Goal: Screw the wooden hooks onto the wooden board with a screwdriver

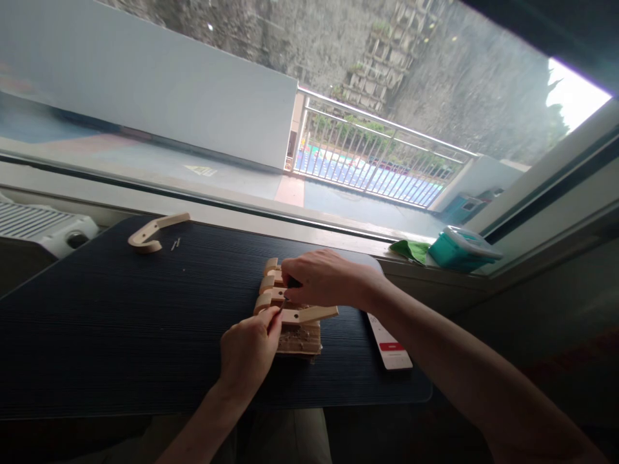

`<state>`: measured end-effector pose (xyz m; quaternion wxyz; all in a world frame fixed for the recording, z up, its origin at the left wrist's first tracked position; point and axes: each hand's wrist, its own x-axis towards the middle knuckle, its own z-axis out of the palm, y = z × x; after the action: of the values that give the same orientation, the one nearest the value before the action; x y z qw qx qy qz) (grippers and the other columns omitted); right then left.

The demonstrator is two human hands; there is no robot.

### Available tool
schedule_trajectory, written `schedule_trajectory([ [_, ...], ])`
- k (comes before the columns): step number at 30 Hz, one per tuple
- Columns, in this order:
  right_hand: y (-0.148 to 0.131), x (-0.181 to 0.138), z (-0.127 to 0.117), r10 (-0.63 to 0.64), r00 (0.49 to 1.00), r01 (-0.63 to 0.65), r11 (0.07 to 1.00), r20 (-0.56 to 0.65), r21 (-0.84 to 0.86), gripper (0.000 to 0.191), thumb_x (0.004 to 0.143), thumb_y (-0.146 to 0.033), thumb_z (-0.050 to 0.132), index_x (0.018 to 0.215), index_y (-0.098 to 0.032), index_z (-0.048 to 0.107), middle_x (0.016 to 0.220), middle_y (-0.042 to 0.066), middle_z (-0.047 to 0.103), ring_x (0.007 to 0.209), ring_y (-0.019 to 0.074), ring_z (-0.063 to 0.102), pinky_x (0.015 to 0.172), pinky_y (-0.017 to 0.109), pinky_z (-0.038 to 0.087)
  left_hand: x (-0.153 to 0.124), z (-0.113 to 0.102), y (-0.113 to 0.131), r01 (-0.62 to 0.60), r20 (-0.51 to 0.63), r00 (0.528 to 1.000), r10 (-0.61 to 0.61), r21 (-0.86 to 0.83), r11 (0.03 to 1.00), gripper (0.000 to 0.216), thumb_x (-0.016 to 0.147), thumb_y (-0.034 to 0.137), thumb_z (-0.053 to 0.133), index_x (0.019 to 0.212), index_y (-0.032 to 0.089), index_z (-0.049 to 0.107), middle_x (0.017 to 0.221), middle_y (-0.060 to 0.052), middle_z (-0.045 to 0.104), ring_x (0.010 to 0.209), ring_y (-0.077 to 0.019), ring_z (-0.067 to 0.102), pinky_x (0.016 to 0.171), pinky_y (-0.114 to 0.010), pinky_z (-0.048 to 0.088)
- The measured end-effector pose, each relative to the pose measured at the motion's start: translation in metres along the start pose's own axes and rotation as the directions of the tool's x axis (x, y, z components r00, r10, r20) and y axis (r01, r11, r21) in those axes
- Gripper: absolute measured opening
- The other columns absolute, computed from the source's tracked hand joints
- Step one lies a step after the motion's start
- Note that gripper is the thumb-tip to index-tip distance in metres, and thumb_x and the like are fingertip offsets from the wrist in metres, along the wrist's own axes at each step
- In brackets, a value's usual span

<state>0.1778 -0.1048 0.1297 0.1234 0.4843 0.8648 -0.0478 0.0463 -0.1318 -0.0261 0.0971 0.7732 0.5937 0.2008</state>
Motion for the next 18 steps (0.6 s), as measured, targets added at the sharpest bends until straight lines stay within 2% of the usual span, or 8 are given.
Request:
schedule_trajectory([
  [2, 0.001, 0.002, -0.001, 0.024, 1.000, -0.024, 1.000, -0.007, 0.008, 0.026, 0.086, -0.034, 0.042, 0.089, -0.018, 0.062, 0.082, 0.005, 0.068, 0.071, 0.0167, 0.060, 0.055, 0.027, 0.030, 0.000, 0.000, 0.000, -0.003, 0.000, 1.000, 0.003, 0.002, 1.000, 0.028, 0.088, 0.033, 0.044, 0.095, 0.027, 0.070, 0.077, -0.005, 0.075, 0.067, -0.0230, 0.069, 0.056, -0.027, 0.042],
  [5, 0.003, 0.001, -0.004, 0.022, 1.000, -0.022, 0.999, -0.003, 0.025, 0.026, 0.083, -0.037, 0.048, 0.097, -0.022, 0.064, 0.085, 0.003, 0.068, 0.072, 0.0161, 0.058, 0.055, 0.026, 0.029, 0.000, 0.001, -0.001, -0.001, -0.008, 1.000, 0.001, -0.004, 1.000, 0.028, 0.088, 0.032, 0.043, 0.095, 0.027, 0.070, 0.077, -0.004, 0.075, 0.068, -0.0234, 0.070, 0.056, -0.028, 0.042],
  [7, 0.002, -0.001, -0.008, -0.005, 1.000, 0.005, 1.000, 0.012, 0.013, 0.024, 0.079, -0.031, 0.053, 0.099, -0.025, 0.064, 0.088, 0.001, 0.068, 0.074, 0.0154, 0.058, 0.055, 0.025, 0.028, 0.000, 0.002, -0.001, 0.002, -0.010, 1.000, -0.002, -0.009, 1.000, 0.028, 0.088, 0.032, 0.043, 0.095, 0.027, 0.070, 0.078, -0.005, 0.075, 0.068, -0.0234, 0.070, 0.057, -0.028, 0.043],
  [10, -0.002, -0.004, -0.013, -0.067, 0.997, 0.068, 0.997, 0.033, -0.045, 0.019, 0.079, -0.020, 0.051, 0.092, -0.022, 0.065, 0.088, 0.002, 0.068, 0.077, 0.0149, 0.058, 0.056, 0.025, 0.028, 0.000, 0.003, -0.002, 0.008, -0.012, 1.000, -0.008, -0.022, 1.000, 0.029, 0.088, 0.032, 0.044, 0.096, 0.026, 0.071, 0.080, -0.005, 0.075, 0.069, -0.0240, 0.070, 0.058, -0.028, 0.044],
  [13, -0.007, -0.004, -0.015, -0.122, 0.991, 0.125, 0.988, 0.046, -0.085, 0.017, 0.081, -0.018, 0.049, 0.088, -0.019, 0.065, 0.087, 0.005, 0.068, 0.077, 0.0150, 0.058, 0.057, 0.026, 0.028, 0.000, 0.004, -0.002, 0.013, -0.018, 1.000, -0.014, -0.040, 0.999, 0.029, 0.088, 0.032, 0.044, 0.097, 0.025, 0.071, 0.081, -0.005, 0.075, 0.070, -0.0243, 0.070, 0.060, -0.029, 0.045],
  [18, -0.010, -0.002, -0.011, -0.054, 0.998, 0.056, 0.994, 0.021, -0.091, 0.019, 0.085, -0.025, 0.047, 0.084, -0.017, 0.064, 0.079, 0.006, 0.067, 0.070, 0.0154, 0.058, 0.054, 0.027, 0.026, 0.000, 0.004, -0.002, 0.013, -0.033, 0.999, -0.014, -0.039, 0.999, 0.028, 0.088, 0.032, 0.044, 0.096, 0.025, 0.071, 0.080, -0.006, 0.075, 0.069, -0.0222, 0.070, 0.058, -0.027, 0.043],
])
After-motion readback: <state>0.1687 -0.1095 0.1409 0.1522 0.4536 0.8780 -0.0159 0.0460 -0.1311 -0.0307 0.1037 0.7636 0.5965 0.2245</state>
